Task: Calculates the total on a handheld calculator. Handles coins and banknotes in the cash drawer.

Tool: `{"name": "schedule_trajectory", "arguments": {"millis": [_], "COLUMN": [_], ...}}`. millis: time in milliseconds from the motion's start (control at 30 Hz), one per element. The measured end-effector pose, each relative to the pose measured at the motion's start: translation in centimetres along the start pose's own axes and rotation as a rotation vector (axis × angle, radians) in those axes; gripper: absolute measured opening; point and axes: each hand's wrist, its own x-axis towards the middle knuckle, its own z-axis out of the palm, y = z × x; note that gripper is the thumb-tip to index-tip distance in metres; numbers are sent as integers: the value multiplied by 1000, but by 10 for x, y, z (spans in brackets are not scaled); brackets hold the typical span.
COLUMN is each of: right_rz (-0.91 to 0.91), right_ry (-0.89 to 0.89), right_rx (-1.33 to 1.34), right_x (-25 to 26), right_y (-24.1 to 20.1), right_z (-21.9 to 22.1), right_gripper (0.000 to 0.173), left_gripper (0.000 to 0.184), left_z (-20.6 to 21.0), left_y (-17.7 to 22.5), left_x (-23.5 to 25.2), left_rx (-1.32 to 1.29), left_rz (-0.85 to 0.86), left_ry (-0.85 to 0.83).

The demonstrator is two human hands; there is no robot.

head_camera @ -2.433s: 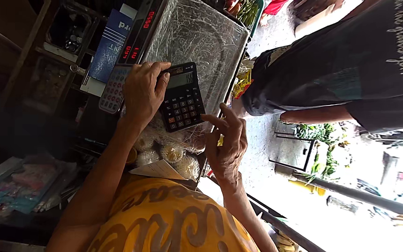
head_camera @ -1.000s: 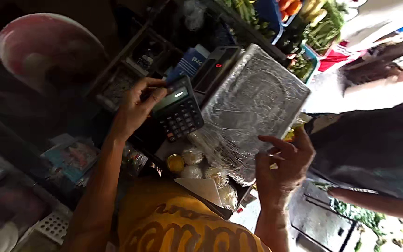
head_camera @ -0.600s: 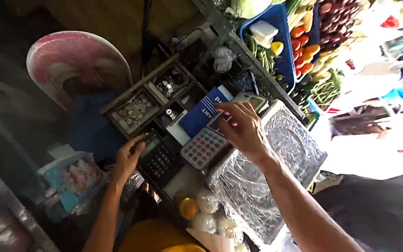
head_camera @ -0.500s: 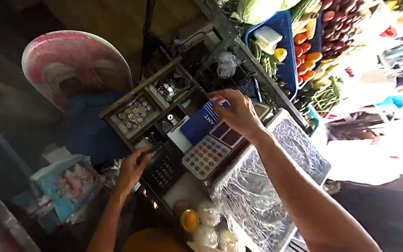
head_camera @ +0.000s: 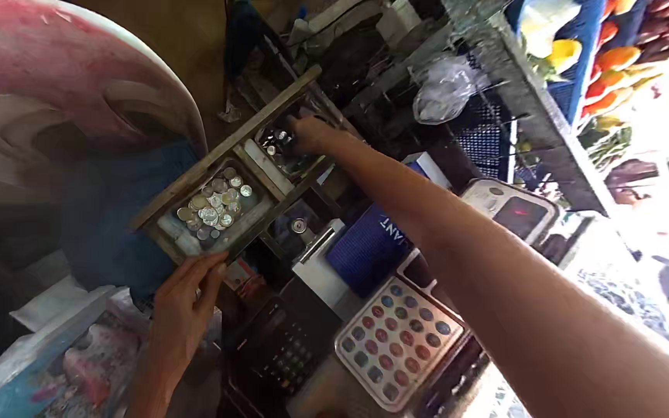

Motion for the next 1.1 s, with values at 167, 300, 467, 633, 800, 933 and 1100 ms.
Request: {"name": "schedule_trajectory", "arguments": {"millis": [167,300,467,633,800,933,1100], "right_rz": [43,18,-90,-76,123,101,-109], "right_ry": [-32,-88,-73,36,42,157,164], "right_rx": [-6,-45,-17,147,526,701,617], "right_x": [9,0,2,-10,-31,-37,-90], "right_y": [-7,-13,-8,8,17,12,-34], "right_z": [14,14,20,-14,-44,-55,-65], "right_gripper": [90,78,42,16,25,14,21], "left_gripper": [35,31,30,31,35,36,57], "left_z": [-3,3,15,38,39,39,57], "left_y": [8,20,39,48,55,57,60], "left_x": [42,76,117,162,182,199,214], "left_rx": [-190,-279,-605,-979,-1052,-1151,-1397], "left_rz": [-55,-7,-227,-502,-542,-590,-672], "left_ry": [-34,-67,-123,-112,-117,-115,-209]}}
